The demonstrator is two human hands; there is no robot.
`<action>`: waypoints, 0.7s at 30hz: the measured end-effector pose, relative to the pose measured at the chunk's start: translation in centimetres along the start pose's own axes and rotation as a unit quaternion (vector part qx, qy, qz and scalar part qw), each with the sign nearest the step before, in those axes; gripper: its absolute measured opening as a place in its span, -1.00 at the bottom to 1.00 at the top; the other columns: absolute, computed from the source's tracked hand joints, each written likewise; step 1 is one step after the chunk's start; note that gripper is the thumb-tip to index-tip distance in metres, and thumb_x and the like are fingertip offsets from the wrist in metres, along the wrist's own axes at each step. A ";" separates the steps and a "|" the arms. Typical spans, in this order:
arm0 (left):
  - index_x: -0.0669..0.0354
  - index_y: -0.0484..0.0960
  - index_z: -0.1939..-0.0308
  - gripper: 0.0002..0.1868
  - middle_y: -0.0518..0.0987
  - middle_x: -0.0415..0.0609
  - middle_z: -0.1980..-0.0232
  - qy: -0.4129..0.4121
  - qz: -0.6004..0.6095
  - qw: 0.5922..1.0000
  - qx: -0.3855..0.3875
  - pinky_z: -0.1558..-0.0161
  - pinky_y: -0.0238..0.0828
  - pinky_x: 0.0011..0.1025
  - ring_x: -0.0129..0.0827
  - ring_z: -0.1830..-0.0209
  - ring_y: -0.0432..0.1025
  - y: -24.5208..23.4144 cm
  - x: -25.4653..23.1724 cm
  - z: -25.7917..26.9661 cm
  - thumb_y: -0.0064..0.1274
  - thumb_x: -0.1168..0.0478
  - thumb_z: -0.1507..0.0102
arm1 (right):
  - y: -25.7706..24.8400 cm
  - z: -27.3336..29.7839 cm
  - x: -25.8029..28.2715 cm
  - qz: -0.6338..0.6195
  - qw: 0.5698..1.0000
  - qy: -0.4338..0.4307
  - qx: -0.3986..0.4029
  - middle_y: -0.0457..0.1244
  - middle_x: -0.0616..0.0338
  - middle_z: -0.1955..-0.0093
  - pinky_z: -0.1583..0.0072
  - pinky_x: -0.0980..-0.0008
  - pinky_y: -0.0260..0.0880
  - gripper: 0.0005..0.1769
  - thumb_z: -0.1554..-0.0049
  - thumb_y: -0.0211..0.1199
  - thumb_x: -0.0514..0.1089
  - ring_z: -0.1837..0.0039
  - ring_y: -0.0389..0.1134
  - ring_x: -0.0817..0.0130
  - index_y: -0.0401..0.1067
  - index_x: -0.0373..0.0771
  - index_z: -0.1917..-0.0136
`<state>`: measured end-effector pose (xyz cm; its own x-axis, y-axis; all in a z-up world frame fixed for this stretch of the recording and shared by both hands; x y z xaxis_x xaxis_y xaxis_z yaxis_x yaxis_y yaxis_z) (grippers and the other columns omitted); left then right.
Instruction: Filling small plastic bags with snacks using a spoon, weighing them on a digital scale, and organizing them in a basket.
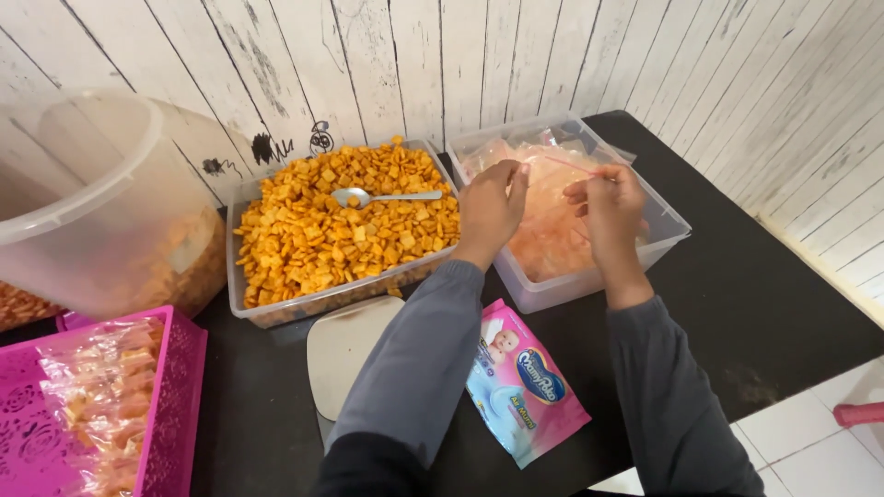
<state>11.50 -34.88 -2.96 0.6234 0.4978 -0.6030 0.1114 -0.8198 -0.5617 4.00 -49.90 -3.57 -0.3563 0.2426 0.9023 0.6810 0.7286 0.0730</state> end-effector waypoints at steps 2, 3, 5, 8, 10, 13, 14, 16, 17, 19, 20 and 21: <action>-0.09 0.61 0.04 -0.67 0.69 -0.05 0.17 0.007 0.066 0.998 0.015 -0.03 0.49 -0.14 -0.17 0.02 0.60 -1.1 -1.0 0.5 -0.16 -0.11 -0.36 | -0.3 0.1 0.8 -0.020 1.000 -0.002 -0.012 0.37 0.02 0.29 0.32 0.59 0.28 -0.85 -0.10 0.04 -0.24 0.27 0.42 0.39 0.28 -0.16 0.01; -0.04 0.60 -0.02 -0.64 0.69 -0.01 0.12 0.011 0.131 0.991 0.030 -0.06 0.50 -0.11 -0.15 -0.01 0.59 -1.8 -1.3 0.9 -0.09 -0.12 -0.33 | -0.3 0.1 1.2 -0.040 0.999 -0.002 -0.021 0.37 0.04 0.29 0.32 0.60 0.30 -0.85 -0.11 0.05 -0.25 0.28 0.43 0.40 0.27 -0.13 0.01; -0.07 0.58 -0.05 -0.65 0.69 -0.09 0.12 0.009 0.146 0.988 0.052 -0.06 0.48 -0.22 -0.24 0.00 0.59 -2.2 -0.7 1.1 0.04 -0.07 -0.26 | -0.3 0.0 2.1 -0.058 0.998 -0.006 -0.017 0.37 -0.01 0.28 0.33 0.59 0.32 -0.86 -0.13 0.06 -0.25 0.28 0.45 0.35 0.29 -0.15 0.01; -0.12 0.56 -0.09 -0.58 0.70 -0.19 0.13 0.002 0.188 0.979 0.082 -0.06 0.46 -0.37 -0.36 0.03 0.59 -2.5 0.9 1.5 0.21 0.02 -0.16 | 0.3 0.0 3.3 -0.094 0.995 -0.002 -0.010 0.36 -0.05 0.28 0.35 0.57 0.37 -0.88 -0.17 0.06 -0.26 0.29 0.47 0.30 0.29 -0.18 -0.01; -0.13 0.56 -0.09 -0.56 0.70 -0.22 0.14 -0.003 0.215 0.973 0.088 -0.04 0.45 -0.42 -0.40 0.05 0.59 -3.1 1.6 1.8 0.25 0.06 -0.14 | 0.8 0.0 3.6 -0.114 0.993 0.005 -0.007 0.36 -0.03 0.29 0.35 0.57 0.38 -0.89 -0.18 0.07 -0.26 0.29 0.47 0.30 0.28 -0.18 -0.02; -0.13 0.58 -0.06 -0.61 0.70 -0.24 0.17 -0.019 0.247 0.965 0.092 0.04 0.36 -0.53 -0.50 0.10 0.60 -4.2 2.7 2.2 0.24 0.11 -0.14 | 2.1 0.4 3.5 -0.140 0.990 0.015 0.011 0.35 -0.05 0.29 0.37 0.52 0.41 -0.90 -0.19 0.06 -0.28 0.29 0.48 0.24 0.27 -0.17 -0.01; -0.08 0.61 -0.03 -0.67 0.70 -0.18 0.18 -0.035 0.278 0.956 0.084 0.05 0.38 -0.53 -0.50 0.14 0.56 -4.3 3.3 2.3 0.21 0.14 -0.18 | 2.7 0.8 3.6 -0.151 0.988 0.031 0.021 0.35 -0.05 0.29 0.37 0.54 0.41 -0.88 -0.18 0.05 -0.29 0.30 0.48 0.25 0.25 -0.17 -0.01; -0.03 0.64 0.01 -0.73 0.69 -0.12 0.19 -0.054 0.308 0.947 0.073 0.07 0.39 -0.53 -0.50 0.18 0.52 -5.5 4.2 2.7 0.19 0.18 -0.21 | 3.7 1.5 3.8 -0.161 0.985 0.048 0.035 0.35 -0.04 0.28 0.37 0.55 0.41 -0.86 -0.17 0.03 -0.31 0.30 0.47 0.26 0.24 -0.16 -0.01; -0.09 0.67 0.04 -0.76 0.68 -0.09 0.24 -0.036 0.253 0.965 0.060 0.09 0.44 -0.44 -0.35 0.20 0.56 -6.7 4.5 3.0 0.16 0.19 -0.20 | 4.2 1.8 3.9 -0.164 0.983 0.055 0.063 0.35 -0.05 0.26 0.37 0.55 0.41 -0.85 -0.17 0.07 -0.28 0.28 0.48 0.27 0.26 -0.16 -0.03; -0.14 0.70 0.08 -0.78 0.67 -0.06 0.29 -0.020 0.196 0.979 0.043 0.12 0.48 -0.35 -0.20 0.22 0.59 -9.3 5.4 3.7 0.14 0.20 -0.19 | 5.2 2.6 4.2 -0.168 0.979 0.061 0.097 0.36 -0.05 0.24 0.37 0.55 0.41 -0.84 -0.18 0.10 -0.26 0.26 0.48 0.28 0.28 -0.17 -0.06; -0.09 0.69 0.11 -0.80 0.65 -0.03 0.31 0.027 0.145 0.989 0.016 0.14 0.49 -0.30 -0.17 0.24 0.58 -10.9 5.9 4.0 0.13 0.23 -0.18 | 5.8 2.9 4.4 -0.152 0.980 0.051 0.119 0.36 -0.05 0.20 0.35 0.57 0.42 -0.84 -0.18 0.14 -0.27 0.24 0.47 0.31 0.33 -0.21 -0.06; -0.04 0.69 0.15 -0.81 0.63 -0.01 0.32 0.073 0.092 0.993 -0.011 0.15 0.50 -0.26 -0.14 0.26 0.57 -12.4 6.4 4.2 0.13 0.26 -0.17 | 6.5 3.2 4.6 -0.136 0.980 0.040 0.143 0.37 -0.06 0.17 0.33 0.58 0.42 -0.84 -0.18 0.18 -0.27 0.23 0.46 0.34 0.38 -0.25 -0.06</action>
<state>10.86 -20.31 -2.22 0.7396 0.2941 -0.6053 0.0010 -0.9000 -0.4360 4.71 -42.03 -0.28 -0.4402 -0.0278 0.8975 0.3575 0.9114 0.2036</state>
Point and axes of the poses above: each hand's wrist, its own z-axis away from the middle knuckle, its own y-axis out of the palm, x = y × z, the point moved 1 cm from there along -z, towards the middle knuckle
